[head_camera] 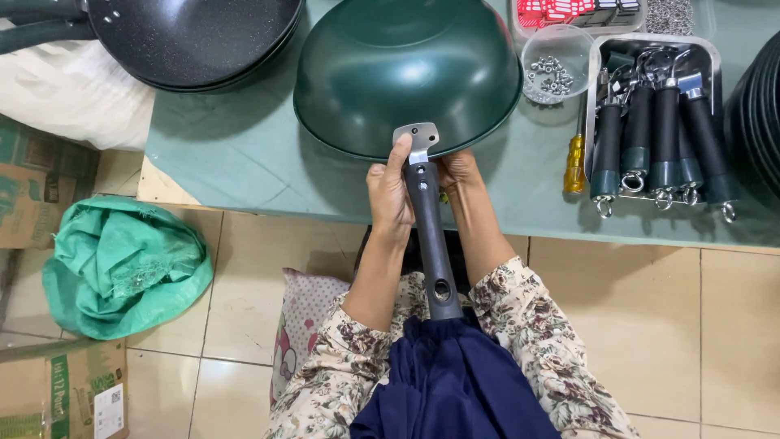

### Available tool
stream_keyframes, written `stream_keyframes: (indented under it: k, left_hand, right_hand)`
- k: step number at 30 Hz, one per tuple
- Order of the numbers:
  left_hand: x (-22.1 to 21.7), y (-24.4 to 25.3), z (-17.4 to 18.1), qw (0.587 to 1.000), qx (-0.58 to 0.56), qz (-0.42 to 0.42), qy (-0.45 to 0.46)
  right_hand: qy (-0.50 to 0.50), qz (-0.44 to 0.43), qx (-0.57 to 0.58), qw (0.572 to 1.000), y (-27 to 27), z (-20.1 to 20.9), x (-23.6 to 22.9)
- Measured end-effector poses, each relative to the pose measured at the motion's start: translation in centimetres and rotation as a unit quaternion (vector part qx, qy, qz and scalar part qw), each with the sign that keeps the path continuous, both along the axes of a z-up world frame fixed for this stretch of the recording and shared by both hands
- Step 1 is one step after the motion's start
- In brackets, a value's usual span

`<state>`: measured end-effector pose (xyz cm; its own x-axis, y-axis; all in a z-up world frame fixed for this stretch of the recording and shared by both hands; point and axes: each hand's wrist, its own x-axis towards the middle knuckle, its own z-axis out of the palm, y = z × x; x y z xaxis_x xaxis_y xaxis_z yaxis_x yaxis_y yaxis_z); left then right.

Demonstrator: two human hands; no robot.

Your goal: Assembling handles onto woks using a screwdriver and screws.

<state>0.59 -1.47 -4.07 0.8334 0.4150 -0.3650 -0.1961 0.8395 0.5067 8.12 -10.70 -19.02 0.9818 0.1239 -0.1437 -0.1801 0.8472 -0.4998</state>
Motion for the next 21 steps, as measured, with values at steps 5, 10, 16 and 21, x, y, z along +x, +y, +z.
stream_keyframes:
  k: [5, 10, 16, 21]
  left_hand:
    - [0.9, -0.3, -2.5, 1.000, 0.011, -0.003, 0.001]
    - [0.8, -0.3, -4.7, 1.000, 0.015, 0.004, 0.002]
    - [1.3, -0.1, -4.0, 0.999, 0.033, 0.000, 0.011]
    - [1.1, 0.1, -6.0, 0.998, 0.045, -0.005, 0.039]
  right_hand:
    - [-0.022, 0.011, -0.013, 1.000, -0.5, -0.3, 0.3]
    - [-0.041, 0.018, -0.025, 0.999, -0.9, -1.0, 0.2]
    - [-0.066, 0.025, -0.041, 0.997, -2.1, -3.0, -0.1]
    - [-0.119, 0.054, -0.121, 0.984, -1.1, 1.5, -2.2]
